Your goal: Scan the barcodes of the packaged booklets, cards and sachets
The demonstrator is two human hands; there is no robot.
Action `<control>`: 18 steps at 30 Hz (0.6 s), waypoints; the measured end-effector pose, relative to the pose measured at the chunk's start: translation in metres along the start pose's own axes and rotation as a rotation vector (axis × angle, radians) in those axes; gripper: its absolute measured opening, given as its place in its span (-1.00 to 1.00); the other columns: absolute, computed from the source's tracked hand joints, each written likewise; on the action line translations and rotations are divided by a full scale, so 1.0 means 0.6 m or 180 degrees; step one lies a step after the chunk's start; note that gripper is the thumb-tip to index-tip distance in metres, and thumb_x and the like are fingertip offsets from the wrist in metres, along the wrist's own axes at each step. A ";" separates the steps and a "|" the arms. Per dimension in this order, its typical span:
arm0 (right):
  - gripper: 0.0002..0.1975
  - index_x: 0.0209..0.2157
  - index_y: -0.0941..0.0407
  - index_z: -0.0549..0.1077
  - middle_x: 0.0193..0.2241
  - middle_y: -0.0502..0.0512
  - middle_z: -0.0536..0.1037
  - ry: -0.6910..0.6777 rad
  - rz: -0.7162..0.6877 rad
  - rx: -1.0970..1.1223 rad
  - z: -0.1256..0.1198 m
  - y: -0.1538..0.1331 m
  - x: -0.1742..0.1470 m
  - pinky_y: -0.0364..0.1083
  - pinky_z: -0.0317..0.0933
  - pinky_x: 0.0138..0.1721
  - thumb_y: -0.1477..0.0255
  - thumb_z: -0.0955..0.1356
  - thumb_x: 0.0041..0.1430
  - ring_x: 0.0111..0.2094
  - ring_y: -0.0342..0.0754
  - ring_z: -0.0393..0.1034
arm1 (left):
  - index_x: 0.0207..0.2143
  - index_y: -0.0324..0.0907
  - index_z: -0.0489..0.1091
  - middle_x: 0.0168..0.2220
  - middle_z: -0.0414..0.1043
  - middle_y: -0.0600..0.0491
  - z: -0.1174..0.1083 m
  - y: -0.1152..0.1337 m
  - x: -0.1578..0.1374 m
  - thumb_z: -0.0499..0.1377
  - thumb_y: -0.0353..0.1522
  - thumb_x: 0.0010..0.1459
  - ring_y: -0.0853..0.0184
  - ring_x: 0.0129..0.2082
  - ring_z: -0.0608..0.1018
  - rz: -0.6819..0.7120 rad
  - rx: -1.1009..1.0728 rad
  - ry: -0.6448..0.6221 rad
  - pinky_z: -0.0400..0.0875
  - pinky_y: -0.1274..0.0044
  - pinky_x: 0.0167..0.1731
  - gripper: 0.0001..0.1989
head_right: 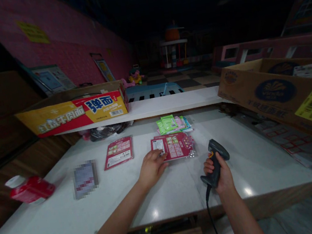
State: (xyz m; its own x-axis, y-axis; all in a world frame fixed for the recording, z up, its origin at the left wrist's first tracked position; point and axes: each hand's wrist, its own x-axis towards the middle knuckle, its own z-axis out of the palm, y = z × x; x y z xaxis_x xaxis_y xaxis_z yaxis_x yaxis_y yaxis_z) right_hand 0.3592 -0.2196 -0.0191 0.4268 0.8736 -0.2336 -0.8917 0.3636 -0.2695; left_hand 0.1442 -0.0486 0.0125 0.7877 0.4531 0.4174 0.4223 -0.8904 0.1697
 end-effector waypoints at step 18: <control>-0.72 -0.31 0.15 0.32 -0.60 -0.16 0.26 0.0114 -0.0031 -0.0155 0.004 -0.001 -0.006 -0.33 0.18 -0.68 0.45 0.47 -0.03 -0.65 -0.31 0.17 | 0.10 -0.15 0.35 0.12 0.33 -0.13 0.019 -0.036 0.006 0.04 -0.28 0.27 0.13 0.19 0.30 -0.0560 -0.0112 0.0314 0.16 0.22 0.20 -0.62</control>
State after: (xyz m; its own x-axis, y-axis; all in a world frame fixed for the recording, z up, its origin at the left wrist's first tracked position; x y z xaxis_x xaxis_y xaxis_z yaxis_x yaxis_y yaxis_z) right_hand 0.3575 -0.2222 -0.0158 0.4413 0.8577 -0.2638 -0.8795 0.3551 -0.3168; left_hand 0.1430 -0.0272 0.0004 0.6546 0.5971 0.4636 0.5323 -0.7996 0.2781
